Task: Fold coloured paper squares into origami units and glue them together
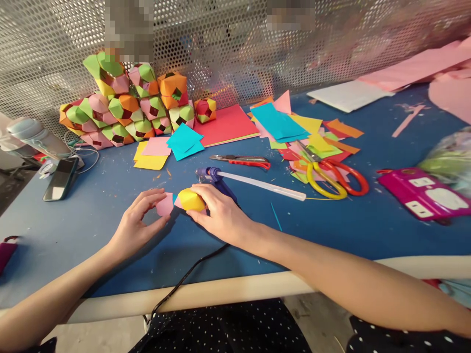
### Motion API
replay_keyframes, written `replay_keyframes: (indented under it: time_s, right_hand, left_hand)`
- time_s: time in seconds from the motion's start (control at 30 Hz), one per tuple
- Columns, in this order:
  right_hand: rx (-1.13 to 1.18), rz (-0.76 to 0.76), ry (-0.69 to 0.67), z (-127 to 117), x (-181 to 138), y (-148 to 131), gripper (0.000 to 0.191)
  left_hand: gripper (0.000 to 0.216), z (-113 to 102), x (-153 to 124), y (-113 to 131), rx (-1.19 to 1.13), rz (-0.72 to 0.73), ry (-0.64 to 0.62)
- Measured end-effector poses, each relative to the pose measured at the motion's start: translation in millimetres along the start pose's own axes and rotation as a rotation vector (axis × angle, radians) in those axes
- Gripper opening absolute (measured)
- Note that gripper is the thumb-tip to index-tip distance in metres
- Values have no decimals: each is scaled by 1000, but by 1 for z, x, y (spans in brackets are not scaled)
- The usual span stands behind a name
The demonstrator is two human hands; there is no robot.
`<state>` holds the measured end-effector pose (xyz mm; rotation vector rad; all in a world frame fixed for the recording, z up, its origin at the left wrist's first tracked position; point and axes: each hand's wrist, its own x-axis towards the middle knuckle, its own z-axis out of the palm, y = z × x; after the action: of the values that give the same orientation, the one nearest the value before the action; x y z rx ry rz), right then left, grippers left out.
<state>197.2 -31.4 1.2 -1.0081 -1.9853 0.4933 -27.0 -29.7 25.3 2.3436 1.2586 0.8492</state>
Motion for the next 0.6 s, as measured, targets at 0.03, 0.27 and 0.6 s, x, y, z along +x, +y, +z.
replay_keyframes:
  time_s: [0.03, 0.27, 0.6]
  right_hand:
    - [-6, -1, 10, 0, 0, 0, 37]
    - [-35, -26, 55, 1, 1, -1, 36]
    - [-19, -29, 54, 4, 1, -1, 35]
  left_hand:
    - [38, 1, -1, 0, 25, 20, 14]
    - [45, 6, -6, 1, 160, 189, 103]
    - [47, 13, -8, 0, 180, 205, 135]
